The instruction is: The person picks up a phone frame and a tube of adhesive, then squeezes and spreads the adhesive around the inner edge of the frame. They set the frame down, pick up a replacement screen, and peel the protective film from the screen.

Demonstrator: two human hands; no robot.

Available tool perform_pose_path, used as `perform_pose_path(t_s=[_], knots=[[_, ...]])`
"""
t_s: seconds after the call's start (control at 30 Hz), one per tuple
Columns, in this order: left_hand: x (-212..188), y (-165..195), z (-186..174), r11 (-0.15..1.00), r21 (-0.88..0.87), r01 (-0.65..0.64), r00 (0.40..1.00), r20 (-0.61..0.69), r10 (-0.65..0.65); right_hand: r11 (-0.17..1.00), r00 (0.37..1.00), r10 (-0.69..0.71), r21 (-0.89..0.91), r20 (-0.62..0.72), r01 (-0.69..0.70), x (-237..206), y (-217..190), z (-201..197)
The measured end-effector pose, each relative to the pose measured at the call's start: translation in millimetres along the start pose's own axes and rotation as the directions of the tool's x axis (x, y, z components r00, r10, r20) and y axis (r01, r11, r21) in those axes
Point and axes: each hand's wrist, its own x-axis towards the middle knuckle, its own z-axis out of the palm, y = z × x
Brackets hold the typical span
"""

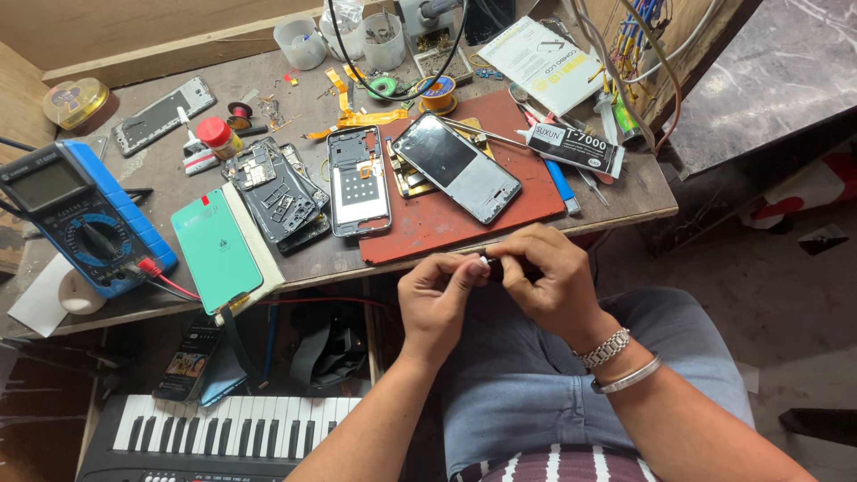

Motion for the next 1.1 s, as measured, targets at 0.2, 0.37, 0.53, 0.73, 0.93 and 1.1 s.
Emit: perform_pose_path(t_s=[0.2, 0.37, 0.53, 0.73, 0.93, 1.1], knots=[[1, -10, -5, 0.994, -0.103, 0.028, 0.999, -0.015, -0.03, 1.0, 1.0, 0.009, 0.024, 0.023, -0.01, 3, -6, -4], [-1, -10, -5, 0.995, -0.092, 0.033, 0.999, -0.002, -0.033, 0.997, 0.998, -0.064, -0.045, 0.025, 0.065, 4, -8, -2], [-1, -4, -2, 1.0, -0.007, 0.026, 1.0, 0.01, -0.026, 0.988, 0.995, -0.102, -0.12, -0.005, 0.101, 5, -7, -1], [-4, 9, 6, 0.978, 0.181, -0.107, 0.994, 0.048, 0.1, 0.987, 0.995, -0.1, -0.132, -0.028, 0.095, 1, -6, 2], [-3, 20, 9, 0.916, 0.315, -0.25, 0.968, 0.101, 0.23, 0.995, 0.997, 0.075, 0.067, -0.01, -0.074, -2, -5, 6], [-4, 24, 14, 0.871, 0.377, -0.314, 0.949, 0.093, 0.302, 0.988, 0.992, 0.122, 0.098, 0.007, -0.122, -3, -3, 6]])
